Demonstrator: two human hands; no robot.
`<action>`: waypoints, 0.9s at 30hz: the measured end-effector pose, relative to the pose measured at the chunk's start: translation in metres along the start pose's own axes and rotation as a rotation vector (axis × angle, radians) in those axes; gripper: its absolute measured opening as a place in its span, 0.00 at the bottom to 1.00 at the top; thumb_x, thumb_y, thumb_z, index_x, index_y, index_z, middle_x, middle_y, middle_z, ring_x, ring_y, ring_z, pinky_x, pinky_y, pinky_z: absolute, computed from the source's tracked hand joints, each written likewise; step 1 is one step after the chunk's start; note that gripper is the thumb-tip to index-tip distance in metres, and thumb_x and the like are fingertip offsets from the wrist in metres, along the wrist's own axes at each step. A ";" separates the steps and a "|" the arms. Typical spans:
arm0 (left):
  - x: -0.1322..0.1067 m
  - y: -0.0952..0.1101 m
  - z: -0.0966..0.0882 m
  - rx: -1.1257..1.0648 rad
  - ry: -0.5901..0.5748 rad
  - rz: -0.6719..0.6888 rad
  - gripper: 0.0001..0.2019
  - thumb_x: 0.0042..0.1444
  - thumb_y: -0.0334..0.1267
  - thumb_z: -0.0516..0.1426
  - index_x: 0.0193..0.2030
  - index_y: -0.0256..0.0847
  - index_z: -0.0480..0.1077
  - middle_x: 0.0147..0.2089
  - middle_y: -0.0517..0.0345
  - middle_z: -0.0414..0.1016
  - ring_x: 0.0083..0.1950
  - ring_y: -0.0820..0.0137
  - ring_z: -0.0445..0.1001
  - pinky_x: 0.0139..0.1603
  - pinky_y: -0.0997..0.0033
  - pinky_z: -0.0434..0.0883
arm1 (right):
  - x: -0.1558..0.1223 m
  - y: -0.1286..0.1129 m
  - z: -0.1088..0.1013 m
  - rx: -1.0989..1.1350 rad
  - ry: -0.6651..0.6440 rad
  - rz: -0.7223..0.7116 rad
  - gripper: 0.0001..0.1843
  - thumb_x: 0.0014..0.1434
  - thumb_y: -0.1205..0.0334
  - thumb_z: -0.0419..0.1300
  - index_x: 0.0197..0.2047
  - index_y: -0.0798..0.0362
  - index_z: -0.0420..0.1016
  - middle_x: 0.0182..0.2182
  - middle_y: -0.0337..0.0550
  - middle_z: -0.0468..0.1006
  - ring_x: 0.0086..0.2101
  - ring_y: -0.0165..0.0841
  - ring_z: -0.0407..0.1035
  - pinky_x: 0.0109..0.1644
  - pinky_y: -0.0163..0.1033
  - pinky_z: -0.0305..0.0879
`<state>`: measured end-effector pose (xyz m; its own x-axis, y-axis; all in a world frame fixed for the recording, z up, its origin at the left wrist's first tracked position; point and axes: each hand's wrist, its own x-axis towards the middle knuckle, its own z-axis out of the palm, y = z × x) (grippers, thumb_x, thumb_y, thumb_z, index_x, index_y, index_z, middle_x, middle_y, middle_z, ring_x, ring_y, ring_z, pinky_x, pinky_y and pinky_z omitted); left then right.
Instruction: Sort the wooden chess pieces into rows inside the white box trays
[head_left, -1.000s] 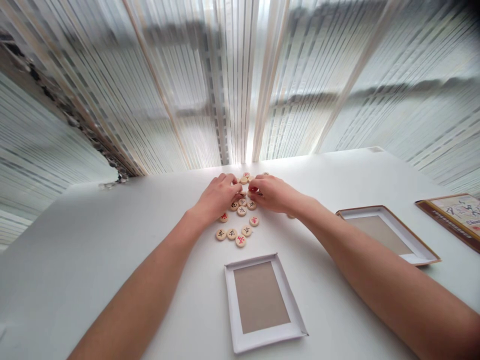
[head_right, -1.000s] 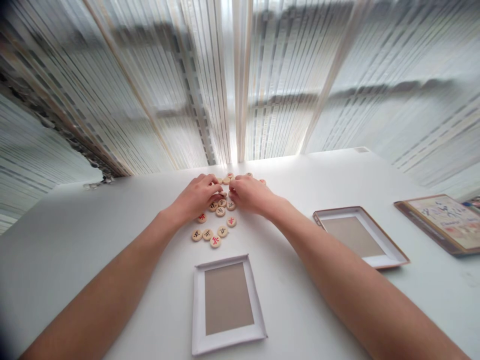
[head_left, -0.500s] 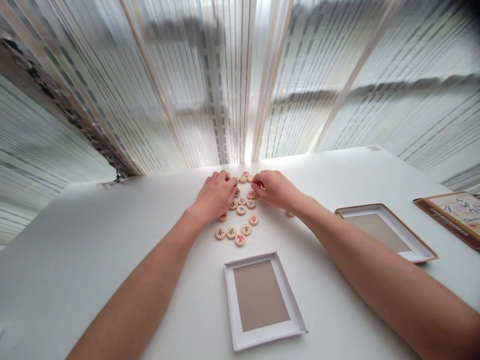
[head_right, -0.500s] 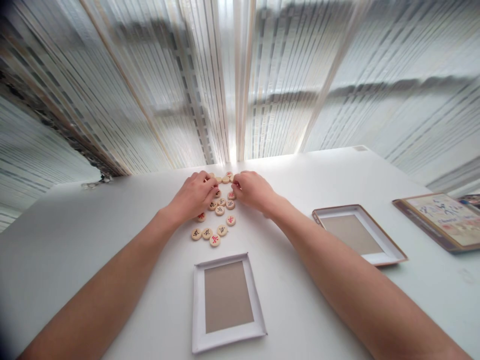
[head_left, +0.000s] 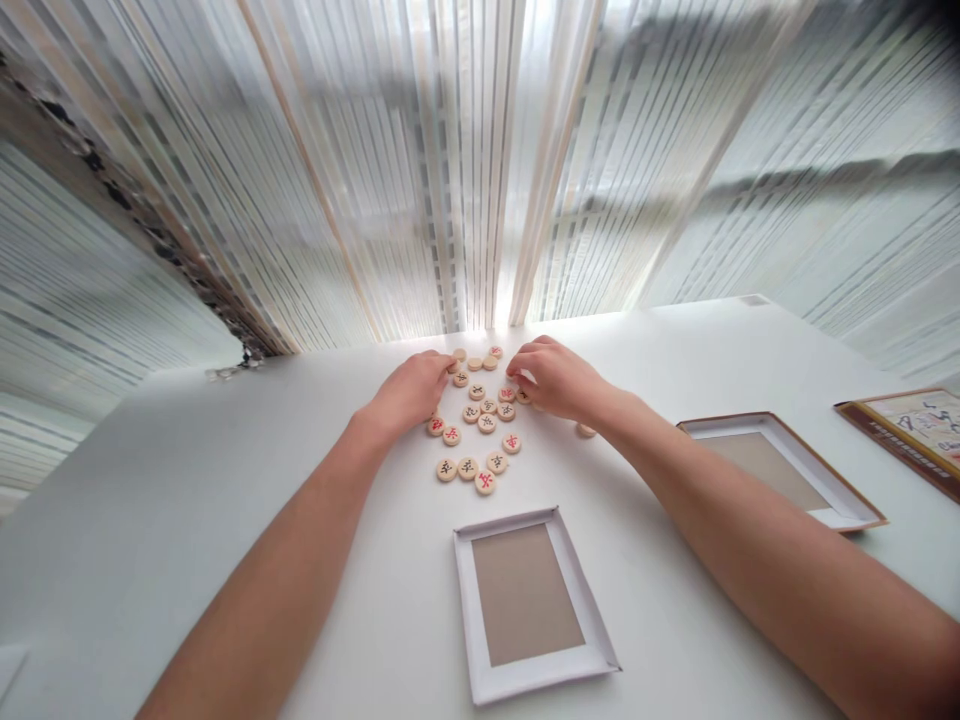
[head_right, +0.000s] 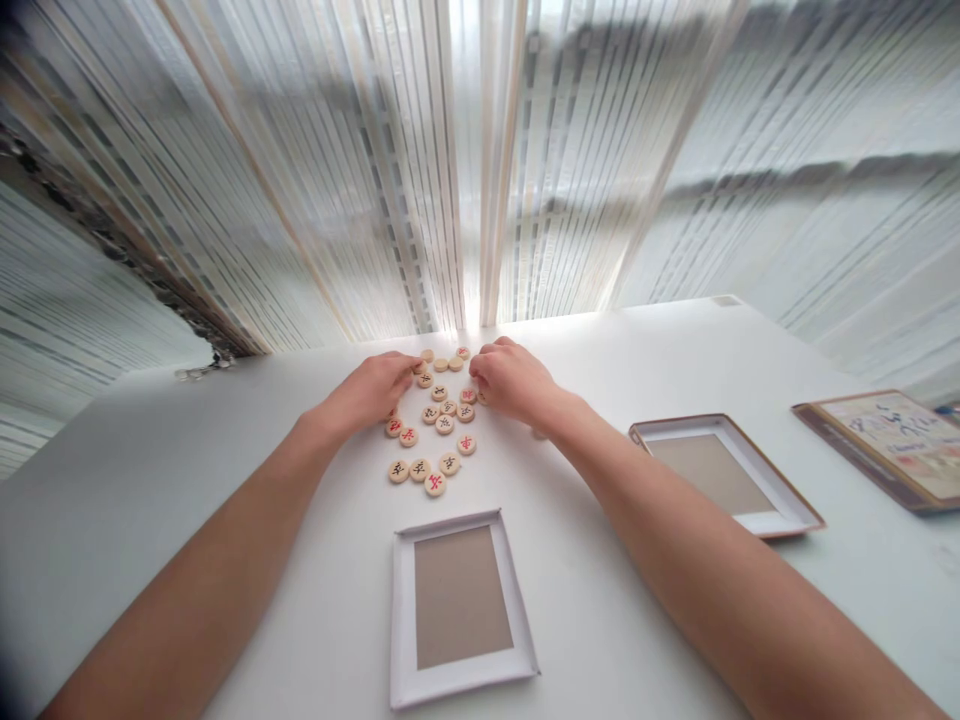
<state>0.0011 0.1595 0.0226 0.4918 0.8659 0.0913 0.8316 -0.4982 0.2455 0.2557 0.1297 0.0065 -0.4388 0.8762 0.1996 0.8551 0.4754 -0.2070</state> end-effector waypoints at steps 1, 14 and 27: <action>0.000 0.000 -0.001 -0.006 -0.005 -0.005 0.12 0.74 0.36 0.57 0.58 0.39 0.77 0.59 0.47 0.80 0.58 0.58 0.81 0.61 0.53 0.78 | 0.000 -0.001 -0.002 -0.001 -0.002 0.010 0.13 0.70 0.72 0.60 0.49 0.54 0.86 0.47 0.56 0.85 0.52 0.50 0.74 0.53 0.47 0.69; 0.001 0.011 0.005 -0.070 0.044 0.120 0.05 0.70 0.36 0.57 0.44 0.41 0.76 0.45 0.50 0.82 0.47 0.58 0.80 0.49 0.60 0.76 | 0.002 -0.009 -0.011 -0.047 -0.092 0.019 0.08 0.71 0.61 0.64 0.48 0.53 0.85 0.42 0.55 0.85 0.49 0.49 0.73 0.51 0.47 0.66; 0.003 0.005 0.012 -0.137 0.125 0.051 0.14 0.73 0.36 0.52 0.45 0.42 0.81 0.45 0.50 0.86 0.47 0.58 0.83 0.50 0.59 0.77 | 0.002 -0.009 -0.005 -0.165 -0.069 0.121 0.20 0.73 0.54 0.66 0.63 0.53 0.75 0.59 0.51 0.78 0.53 0.43 0.78 0.56 0.54 0.79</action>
<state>0.0100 0.1591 0.0128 0.4895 0.8428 0.2237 0.7592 -0.5381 0.3660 0.2487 0.1273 0.0140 -0.3432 0.9322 0.1151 0.9338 0.3518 -0.0650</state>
